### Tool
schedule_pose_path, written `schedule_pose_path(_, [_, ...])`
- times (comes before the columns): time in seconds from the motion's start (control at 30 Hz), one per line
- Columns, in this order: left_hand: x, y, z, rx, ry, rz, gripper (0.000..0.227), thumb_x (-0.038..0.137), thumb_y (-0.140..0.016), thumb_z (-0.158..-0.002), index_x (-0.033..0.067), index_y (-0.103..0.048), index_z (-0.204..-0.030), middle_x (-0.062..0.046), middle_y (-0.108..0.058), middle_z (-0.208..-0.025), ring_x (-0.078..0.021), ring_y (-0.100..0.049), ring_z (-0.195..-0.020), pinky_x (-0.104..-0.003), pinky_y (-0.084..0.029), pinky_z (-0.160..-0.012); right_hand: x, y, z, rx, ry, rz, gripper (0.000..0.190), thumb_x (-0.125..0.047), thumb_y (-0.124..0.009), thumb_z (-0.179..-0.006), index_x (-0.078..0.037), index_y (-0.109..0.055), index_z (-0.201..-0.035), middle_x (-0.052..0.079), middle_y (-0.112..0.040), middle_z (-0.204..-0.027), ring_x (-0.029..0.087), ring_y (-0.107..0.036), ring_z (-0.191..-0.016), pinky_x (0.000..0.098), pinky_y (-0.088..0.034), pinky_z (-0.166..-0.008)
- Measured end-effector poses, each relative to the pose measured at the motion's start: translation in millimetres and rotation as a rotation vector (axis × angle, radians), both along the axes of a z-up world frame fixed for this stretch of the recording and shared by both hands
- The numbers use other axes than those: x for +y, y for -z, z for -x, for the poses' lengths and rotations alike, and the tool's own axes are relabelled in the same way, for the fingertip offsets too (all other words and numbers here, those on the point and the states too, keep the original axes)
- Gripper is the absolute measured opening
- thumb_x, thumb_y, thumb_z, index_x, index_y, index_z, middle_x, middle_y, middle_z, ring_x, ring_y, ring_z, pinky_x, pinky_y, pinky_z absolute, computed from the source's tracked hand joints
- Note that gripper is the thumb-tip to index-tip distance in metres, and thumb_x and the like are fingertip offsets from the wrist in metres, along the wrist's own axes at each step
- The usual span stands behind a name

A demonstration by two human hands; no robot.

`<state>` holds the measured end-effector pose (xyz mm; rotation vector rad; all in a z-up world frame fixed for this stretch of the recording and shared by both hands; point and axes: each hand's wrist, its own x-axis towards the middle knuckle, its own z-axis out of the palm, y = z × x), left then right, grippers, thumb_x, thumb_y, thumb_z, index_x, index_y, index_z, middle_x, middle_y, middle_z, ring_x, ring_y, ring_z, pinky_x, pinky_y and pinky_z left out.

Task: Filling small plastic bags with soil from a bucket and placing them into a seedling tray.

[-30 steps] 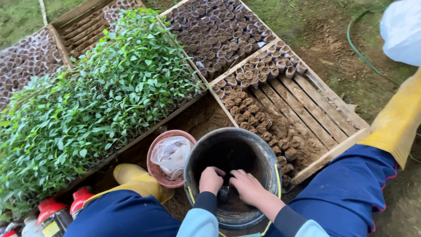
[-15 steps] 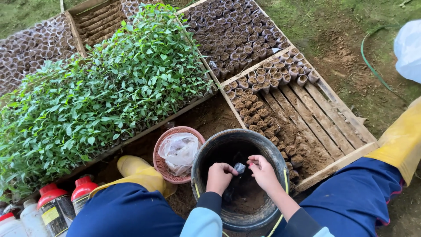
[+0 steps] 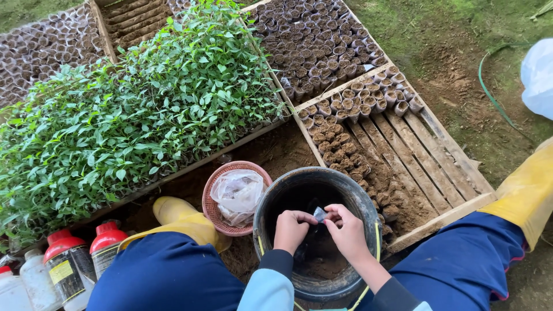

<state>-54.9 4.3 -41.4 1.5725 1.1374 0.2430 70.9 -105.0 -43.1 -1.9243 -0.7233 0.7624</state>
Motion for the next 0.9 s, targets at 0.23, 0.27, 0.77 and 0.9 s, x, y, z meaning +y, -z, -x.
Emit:
schedule_pose_path(0.23, [2, 3, -9, -0.216, -0.162, -0.07, 0.017, 0.006, -0.066, -0.08, 0.0074, -0.079, -0.091, -0.002, -0.081, -0.098, -0.0132, -0.074, -0.086, -0.025, -0.059, -0.078, -1, -9, 9, -0.436, -0.088, -0.211, 0.04, 0.008, -0.069, -0.077, -0.007, -0.069, -0.115, 0.005, -0.074, -0.096, 0.018, -0.073, -0.08, 0.0302, -0.059, -0.073])
schedule_pose_path(0.27, [3, -4, -12, -0.246, -0.171, -0.053, 0.014, 0.01, -0.07, -0.083, 0.0069, -0.077, -0.095, -0.003, -0.079, -0.091, -0.0122, -0.074, -0.086, -0.025, -0.06, -0.082, -1, -12, 10, -0.457, -0.108, -0.228, 0.042, 0.01, -0.068, -0.077, -0.007, -0.068, -0.116, 0.005, -0.073, -0.099, 0.018, -0.073, -0.083, 0.0306, -0.059, -0.076])
schedule_pose_path(0.77, [-2, 3, -8, -0.165, -0.077, 0.017, 0.025, 0.002, -0.068, -0.08, 0.0069, -0.075, -0.103, -0.003, -0.077, -0.084, -0.0098, -0.07, -0.071, -0.022, -0.058, -0.066, 0, -5, 9, -0.439, -0.103, -0.245, 0.047, 0.01, -0.066, -0.077, -0.006, -0.064, -0.121, 0.005, -0.076, -0.101, 0.018, -0.075, -0.089, 0.03, -0.06, -0.081])
schedule_pose_path(0.9, [1, -9, -9, -0.152, -0.132, -0.069, 0.014, 0.001, -0.071, -0.077, 0.0081, -0.074, -0.09, -0.001, -0.077, -0.082, -0.0105, -0.072, -0.074, -0.023, -0.06, -0.07, 0, -3, 8, -0.436, -0.084, -0.254, 0.046, 0.011, -0.063, -0.079, -0.005, -0.063, -0.121, 0.004, -0.077, -0.098, 0.017, -0.076, -0.089, 0.0292, -0.06, -0.08])
